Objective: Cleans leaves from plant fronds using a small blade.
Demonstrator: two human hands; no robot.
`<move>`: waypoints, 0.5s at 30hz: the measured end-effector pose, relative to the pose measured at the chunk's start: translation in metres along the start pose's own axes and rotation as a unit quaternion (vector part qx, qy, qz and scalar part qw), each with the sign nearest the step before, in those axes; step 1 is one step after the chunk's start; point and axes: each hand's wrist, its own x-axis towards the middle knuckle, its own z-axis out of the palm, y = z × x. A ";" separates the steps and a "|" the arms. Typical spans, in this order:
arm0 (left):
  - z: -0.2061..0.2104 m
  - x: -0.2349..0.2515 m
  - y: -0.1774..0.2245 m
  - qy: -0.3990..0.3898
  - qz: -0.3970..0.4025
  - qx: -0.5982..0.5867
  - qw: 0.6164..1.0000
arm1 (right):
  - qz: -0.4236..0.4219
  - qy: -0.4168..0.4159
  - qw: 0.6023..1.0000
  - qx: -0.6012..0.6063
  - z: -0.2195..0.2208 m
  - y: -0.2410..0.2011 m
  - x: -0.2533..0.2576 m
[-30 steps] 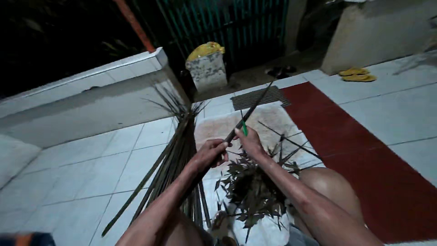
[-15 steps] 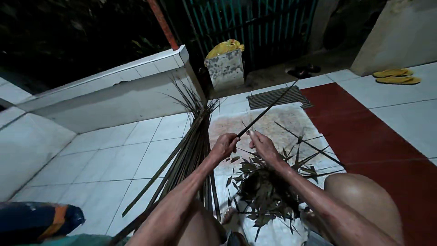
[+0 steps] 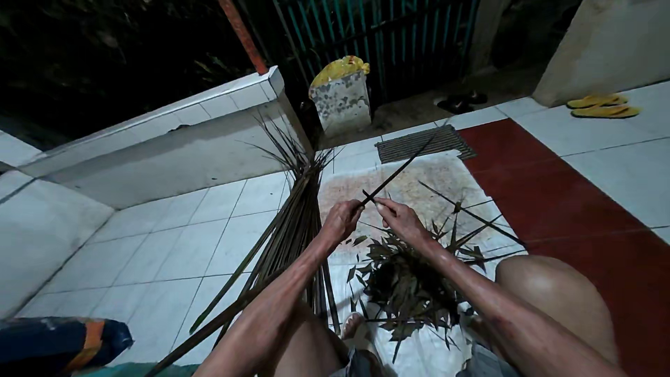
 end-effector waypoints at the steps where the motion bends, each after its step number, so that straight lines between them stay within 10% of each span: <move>1: 0.000 0.001 0.001 -0.006 0.009 -0.002 1.000 | 0.000 -0.004 1.000 -0.001 0.000 0.001 0.000; 15: 0.015 0.013 0.011 0.074 0.029 0.063 0.995 | -0.001 0.009 1.000 -0.013 -0.008 -0.001 -0.004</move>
